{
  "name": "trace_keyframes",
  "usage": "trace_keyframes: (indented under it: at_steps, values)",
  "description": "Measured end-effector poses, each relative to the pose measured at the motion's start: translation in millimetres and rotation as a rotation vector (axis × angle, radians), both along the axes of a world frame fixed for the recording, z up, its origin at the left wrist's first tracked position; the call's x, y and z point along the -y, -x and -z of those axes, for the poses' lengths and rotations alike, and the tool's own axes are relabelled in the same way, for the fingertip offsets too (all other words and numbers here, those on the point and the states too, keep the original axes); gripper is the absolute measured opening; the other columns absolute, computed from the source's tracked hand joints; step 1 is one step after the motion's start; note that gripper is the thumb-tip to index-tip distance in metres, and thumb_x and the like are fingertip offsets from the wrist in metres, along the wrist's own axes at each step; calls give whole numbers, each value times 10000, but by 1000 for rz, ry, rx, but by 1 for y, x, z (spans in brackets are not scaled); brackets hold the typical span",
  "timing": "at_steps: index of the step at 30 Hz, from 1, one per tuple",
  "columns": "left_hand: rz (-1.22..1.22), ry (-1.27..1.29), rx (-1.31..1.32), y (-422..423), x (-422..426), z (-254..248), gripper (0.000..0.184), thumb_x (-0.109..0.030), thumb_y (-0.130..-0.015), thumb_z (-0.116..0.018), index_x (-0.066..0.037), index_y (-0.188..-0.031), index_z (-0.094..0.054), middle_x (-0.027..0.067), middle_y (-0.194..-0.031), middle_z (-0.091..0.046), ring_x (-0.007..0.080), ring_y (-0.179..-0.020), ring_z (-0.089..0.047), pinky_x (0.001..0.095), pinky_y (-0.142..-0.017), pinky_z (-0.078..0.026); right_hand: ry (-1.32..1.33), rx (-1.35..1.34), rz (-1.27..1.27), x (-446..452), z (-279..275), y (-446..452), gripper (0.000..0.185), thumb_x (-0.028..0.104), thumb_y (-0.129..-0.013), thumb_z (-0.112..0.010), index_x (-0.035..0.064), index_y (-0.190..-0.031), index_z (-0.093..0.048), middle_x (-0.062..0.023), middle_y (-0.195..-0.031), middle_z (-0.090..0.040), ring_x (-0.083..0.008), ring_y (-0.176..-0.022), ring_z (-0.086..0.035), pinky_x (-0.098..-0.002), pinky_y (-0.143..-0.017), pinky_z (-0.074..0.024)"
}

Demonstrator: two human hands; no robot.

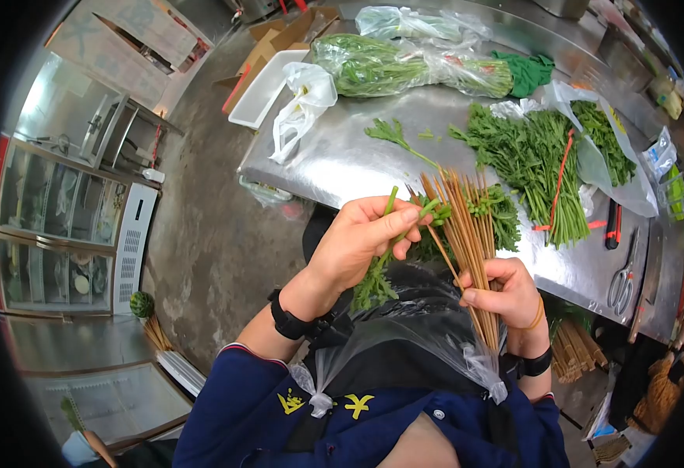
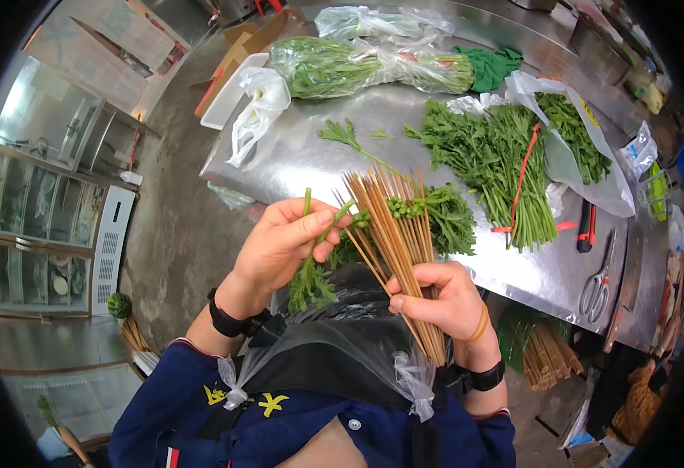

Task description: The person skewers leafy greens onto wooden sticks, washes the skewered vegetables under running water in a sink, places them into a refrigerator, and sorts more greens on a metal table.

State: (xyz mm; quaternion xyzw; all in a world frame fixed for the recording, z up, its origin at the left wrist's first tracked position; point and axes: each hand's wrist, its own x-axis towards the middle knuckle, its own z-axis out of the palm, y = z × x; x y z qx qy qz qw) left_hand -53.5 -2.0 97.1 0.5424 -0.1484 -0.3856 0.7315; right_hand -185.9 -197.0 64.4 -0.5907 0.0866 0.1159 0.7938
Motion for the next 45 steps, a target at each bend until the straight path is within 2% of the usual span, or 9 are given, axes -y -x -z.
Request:
trace_keyframes:
  at_steps: [5,14,17,19,26,33,38,42,45]
  values:
    - [0,-30,-22,0,0,-2,226,-194,-845,-562,20,-897,-610,32,-718,-584,55,-572,-501,157,-490,-364,-2,-13,-7,-2,1,-1,156,34,-701,-648,-33,-838,-614,-57,-722,-616,-97,-648,-582,-206,-595,-456]
    - [30,-80,-3,2,0,1,155,-123,-829,-570,22,-863,-611,81,-823,-617,73,-583,-519,190,-533,-424,14,-23,8,-5,3,1,144,12,-700,-642,-25,-835,-606,-40,-714,-604,-82,-643,-566,-201,-583,-444]
    - [92,-140,144,6,-2,2,153,-121,-826,-574,24,-855,-611,81,-819,-615,76,-581,-524,199,-533,-431,-16,-47,34,-7,2,1,138,4,-702,-636,-23,-834,-603,-44,-724,-606,-88,-645,-571,-205,-587,-449]
    - [219,-191,144,8,0,3,155,-115,-822,-578,25,-883,-603,63,-844,-613,75,-634,-530,211,-596,-441,-28,-42,39,-8,3,2,137,2,-704,-633,-24,-835,-601,-47,-728,-607,-92,-650,-575,-208,-593,-452]
    - [128,-81,16,7,-5,-5,280,-223,-891,-443,-5,-1035,-546,53,-1053,-543,85,-840,-451,217,-643,-350,-49,-35,51,-3,3,0,138,-5,-706,-625,-28,-840,-598,-55,-733,-610,-108,-668,-590,-216,-617,-462]
    - [151,-31,-136,1,-11,-3,322,-193,-864,-401,-26,-1124,-493,1,-908,-471,84,-775,-414,204,-655,-354,-45,-38,62,-4,3,2,135,-4,-698,-623,-28,-829,-601,-55,-730,-611,-101,-669,-587,-209,-611,-457]
    - [78,-38,101,4,-8,-6,408,-248,-906,-382,-25,-1246,-399,-7,-791,-434,77,-661,-376,211,-562,-302,-19,-43,18,-2,4,0,150,11,-695,-632,-23,-838,-606,-50,-735,-613,-99,-669,-587,-207,-612,-456]
    - [96,-170,218,9,-11,-17,379,-266,-923,-364,-31,-1216,-408,-14,-732,-423,58,-580,-340,195,-504,-259,-54,-60,18,-3,4,-1,153,20,-693,-638,-20,-837,-610,-47,-739,-614,-97,-674,-587,-206,-616,-456]
    - [19,-84,39,14,-10,-9,312,-258,-925,-376,-45,-1143,-442,-17,-692,-413,43,-538,-312,177,-474,-231,-34,-56,17,-4,3,-1,148,11,-691,-636,-22,-833,-610,-49,-740,-614,-98,-676,-587,-206,-620,-458]
